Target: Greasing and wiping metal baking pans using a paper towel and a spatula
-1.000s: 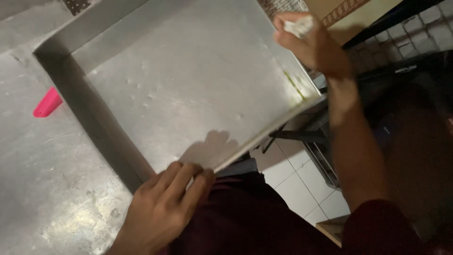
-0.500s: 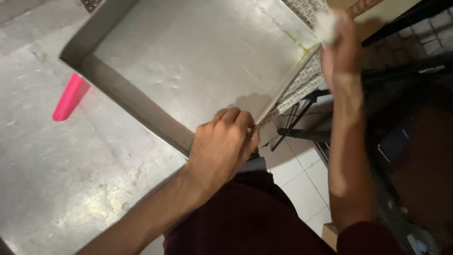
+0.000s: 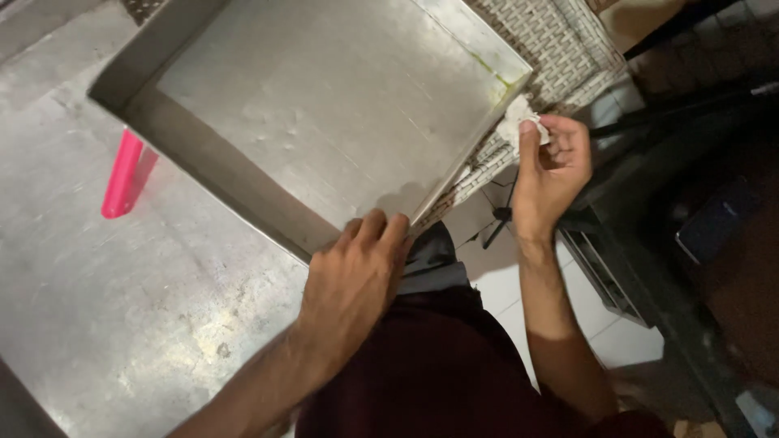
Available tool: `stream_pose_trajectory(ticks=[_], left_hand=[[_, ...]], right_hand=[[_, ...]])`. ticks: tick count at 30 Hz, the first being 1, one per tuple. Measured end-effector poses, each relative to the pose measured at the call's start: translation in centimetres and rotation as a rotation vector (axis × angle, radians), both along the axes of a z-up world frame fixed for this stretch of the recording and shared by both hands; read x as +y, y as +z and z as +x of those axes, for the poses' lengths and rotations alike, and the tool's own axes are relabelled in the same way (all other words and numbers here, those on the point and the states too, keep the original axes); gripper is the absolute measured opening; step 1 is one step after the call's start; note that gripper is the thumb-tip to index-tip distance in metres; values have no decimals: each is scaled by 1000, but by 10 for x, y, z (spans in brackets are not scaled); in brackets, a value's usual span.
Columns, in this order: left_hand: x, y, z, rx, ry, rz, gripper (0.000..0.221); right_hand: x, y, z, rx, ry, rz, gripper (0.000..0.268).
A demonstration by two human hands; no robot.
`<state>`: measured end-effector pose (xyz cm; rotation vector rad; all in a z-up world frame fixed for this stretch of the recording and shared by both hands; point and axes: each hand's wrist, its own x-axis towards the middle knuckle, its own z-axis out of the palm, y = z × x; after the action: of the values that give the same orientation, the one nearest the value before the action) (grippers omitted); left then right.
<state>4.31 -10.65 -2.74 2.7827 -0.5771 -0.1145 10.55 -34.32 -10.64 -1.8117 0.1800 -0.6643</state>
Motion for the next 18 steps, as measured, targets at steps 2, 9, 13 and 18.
stream_pose_trajectory(ticks=[2, 9, 13, 18], left_hand=[[6, 7, -1, -91, -24, -102, 10], [45, 87, 6, -247, 85, -277, 10], [63, 128, 16, -263, 128, -440, 13], [70, 136, 27, -222, 185, -579, 19]], right_hand=[[-1, 1, 3, -24, 50, 112, 14], [23, 89, 5, -272, 173, -83, 24], [36, 135, 25, -365, 89, -383, 18], [75, 161, 43, -594, 123, -629, 18]])
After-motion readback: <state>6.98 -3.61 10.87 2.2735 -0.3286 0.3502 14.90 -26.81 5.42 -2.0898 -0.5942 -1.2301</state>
